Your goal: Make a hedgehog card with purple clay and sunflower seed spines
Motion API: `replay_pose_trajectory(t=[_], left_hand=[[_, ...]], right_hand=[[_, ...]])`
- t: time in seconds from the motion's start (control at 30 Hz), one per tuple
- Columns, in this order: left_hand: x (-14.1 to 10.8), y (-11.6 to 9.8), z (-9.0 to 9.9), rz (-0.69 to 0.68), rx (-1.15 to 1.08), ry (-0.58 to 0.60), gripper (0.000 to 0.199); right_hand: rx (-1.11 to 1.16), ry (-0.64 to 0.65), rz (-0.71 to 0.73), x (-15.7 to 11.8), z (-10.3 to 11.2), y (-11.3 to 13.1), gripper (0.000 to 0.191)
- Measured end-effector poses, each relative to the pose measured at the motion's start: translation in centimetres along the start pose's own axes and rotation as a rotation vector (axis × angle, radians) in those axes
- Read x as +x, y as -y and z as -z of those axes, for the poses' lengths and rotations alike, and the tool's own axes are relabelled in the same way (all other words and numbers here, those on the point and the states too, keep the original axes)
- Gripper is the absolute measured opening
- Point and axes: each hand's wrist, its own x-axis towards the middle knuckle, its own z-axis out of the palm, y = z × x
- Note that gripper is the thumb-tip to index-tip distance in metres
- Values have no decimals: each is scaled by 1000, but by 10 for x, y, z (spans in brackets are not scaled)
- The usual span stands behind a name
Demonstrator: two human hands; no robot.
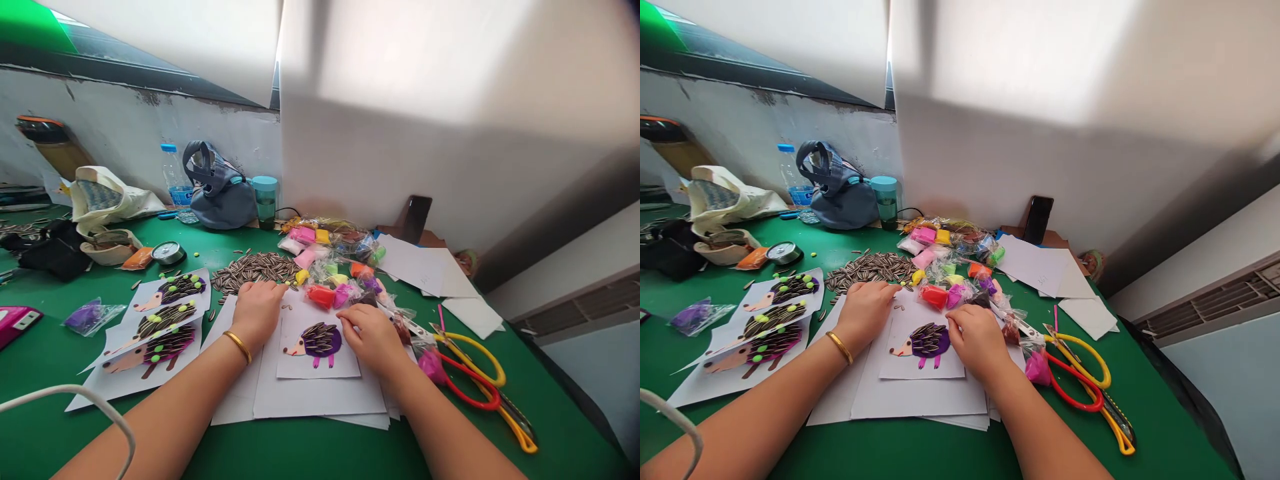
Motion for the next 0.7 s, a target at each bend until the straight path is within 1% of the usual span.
replay_pose_trajectory(t=[0.07,0.1,0.17,0.2,0.27,0.33,0.4,0.47,0.53,0.57,0.6,0.63,0.7], left_hand=[[0,-4,2,-8,-93,-58,30],[-1,-7,5,-22,-174,-87,30],[-6,-18,10,-69,-411,-120,29],[-9,-25,13,-88,-562,-111,32],[-18,-40,19,-99,-864,-35,42],[-26,-53,23,-64,-1094,95,47],[-32,-62,25,2,-1272,174,47],[-33,-65,27,54,-1378,223,46],[-32,-60,29,63,-1377,250,45],[-30,-56,30,50,-1319,257,46],[-29,-51,32,28,-1231,257,48],[-27,-44,34,-2,-1102,261,53],[-24,-32,35,-90,-831,279,73]], right_hand=[[17,-22,13,0,0,0,21],[33,-37,26,-1,1,1,21],[78,-72,73,-2,1,3,22],[106,-90,106,-2,2,5,22],[176,-110,177,-4,2,10,24],[260,-100,229,-6,3,15,20],[329,-86,249,-8,4,19,15],[365,-86,250,-8,5,21,11],[377,-92,230,-8,6,19,10],[374,-86,202,-7,7,17,10],[365,-71,161,-6,8,14,10],[347,-52,111,-5,10,10,10],[284,2,10,-2,14,2,10]])
